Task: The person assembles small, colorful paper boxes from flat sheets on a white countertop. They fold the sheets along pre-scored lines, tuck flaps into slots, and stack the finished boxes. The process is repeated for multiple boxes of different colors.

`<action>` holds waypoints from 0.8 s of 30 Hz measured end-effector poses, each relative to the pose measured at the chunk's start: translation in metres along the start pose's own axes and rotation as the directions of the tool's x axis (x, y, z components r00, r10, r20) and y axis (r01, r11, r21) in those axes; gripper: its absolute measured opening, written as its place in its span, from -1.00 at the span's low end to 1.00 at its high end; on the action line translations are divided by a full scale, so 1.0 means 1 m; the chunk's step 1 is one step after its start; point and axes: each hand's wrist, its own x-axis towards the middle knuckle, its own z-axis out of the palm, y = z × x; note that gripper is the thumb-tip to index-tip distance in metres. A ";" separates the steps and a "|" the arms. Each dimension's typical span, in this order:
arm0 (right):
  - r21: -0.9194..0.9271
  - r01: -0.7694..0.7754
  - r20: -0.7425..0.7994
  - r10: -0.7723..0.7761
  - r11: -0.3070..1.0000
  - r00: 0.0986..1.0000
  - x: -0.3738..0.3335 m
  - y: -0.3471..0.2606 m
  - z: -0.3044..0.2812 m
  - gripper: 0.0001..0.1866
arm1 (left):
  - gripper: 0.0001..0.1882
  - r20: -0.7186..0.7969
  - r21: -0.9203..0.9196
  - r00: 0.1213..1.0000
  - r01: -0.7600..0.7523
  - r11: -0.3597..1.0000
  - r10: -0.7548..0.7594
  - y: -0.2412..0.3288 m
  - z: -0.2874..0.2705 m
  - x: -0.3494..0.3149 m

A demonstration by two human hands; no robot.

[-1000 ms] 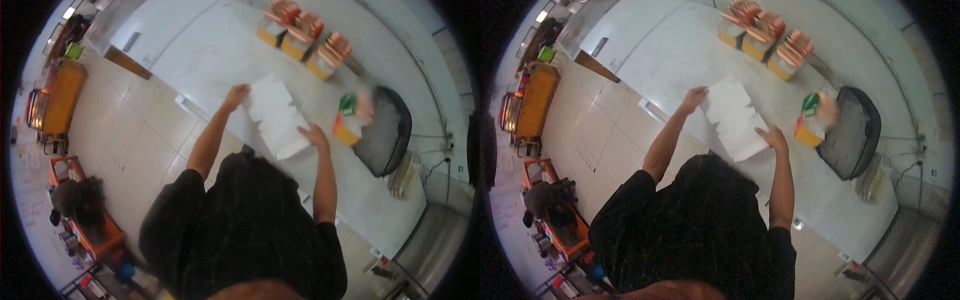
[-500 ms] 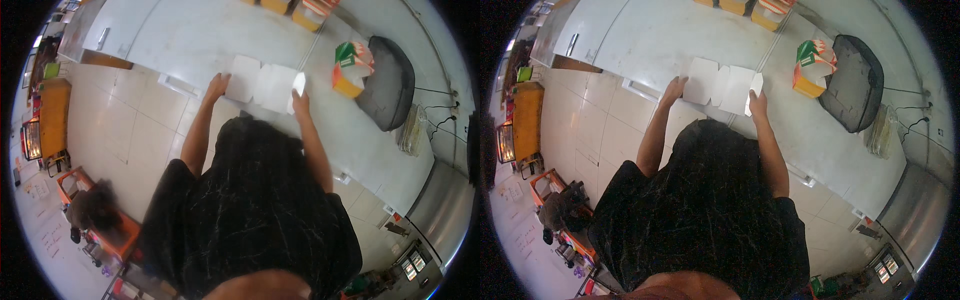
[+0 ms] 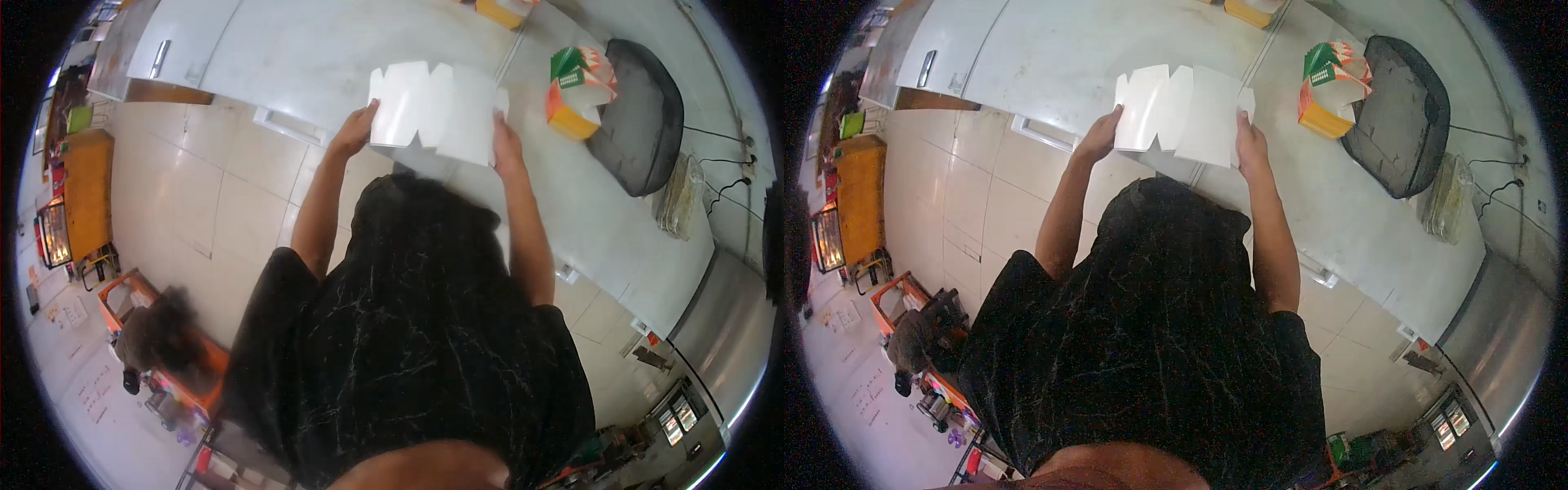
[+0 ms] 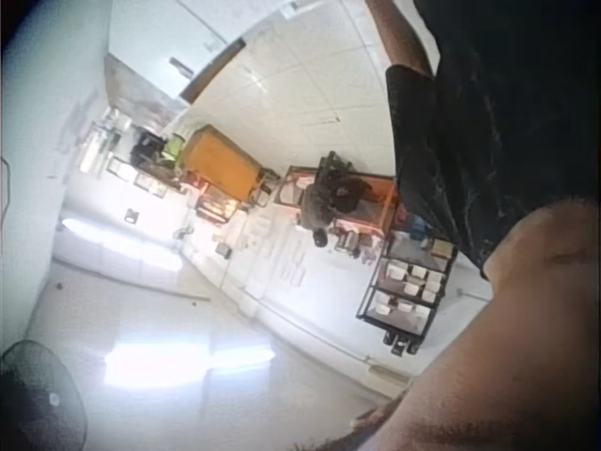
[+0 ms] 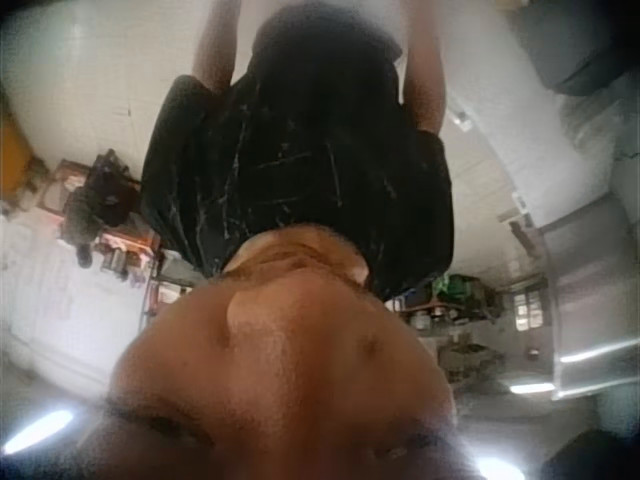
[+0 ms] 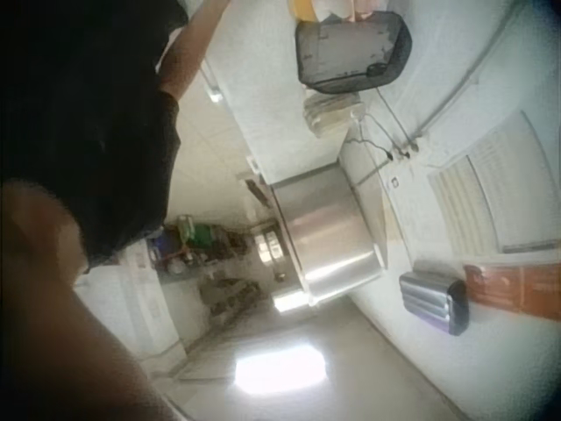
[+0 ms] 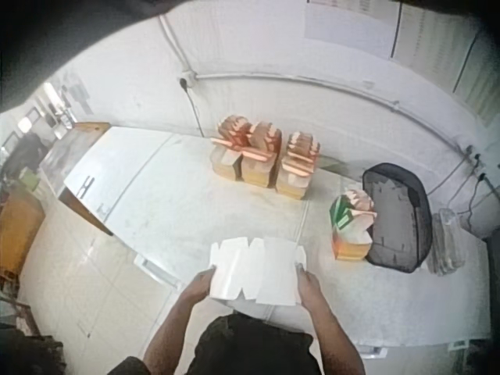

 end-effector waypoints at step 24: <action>-0.592 0.372 0.077 -0.410 0.715 0.909 0.056 -0.006 -0.009 -0.44 | -0.48 -0.181 0.409 0.956 -0.141 0.901 0.232 -0.011 -0.026 -0.010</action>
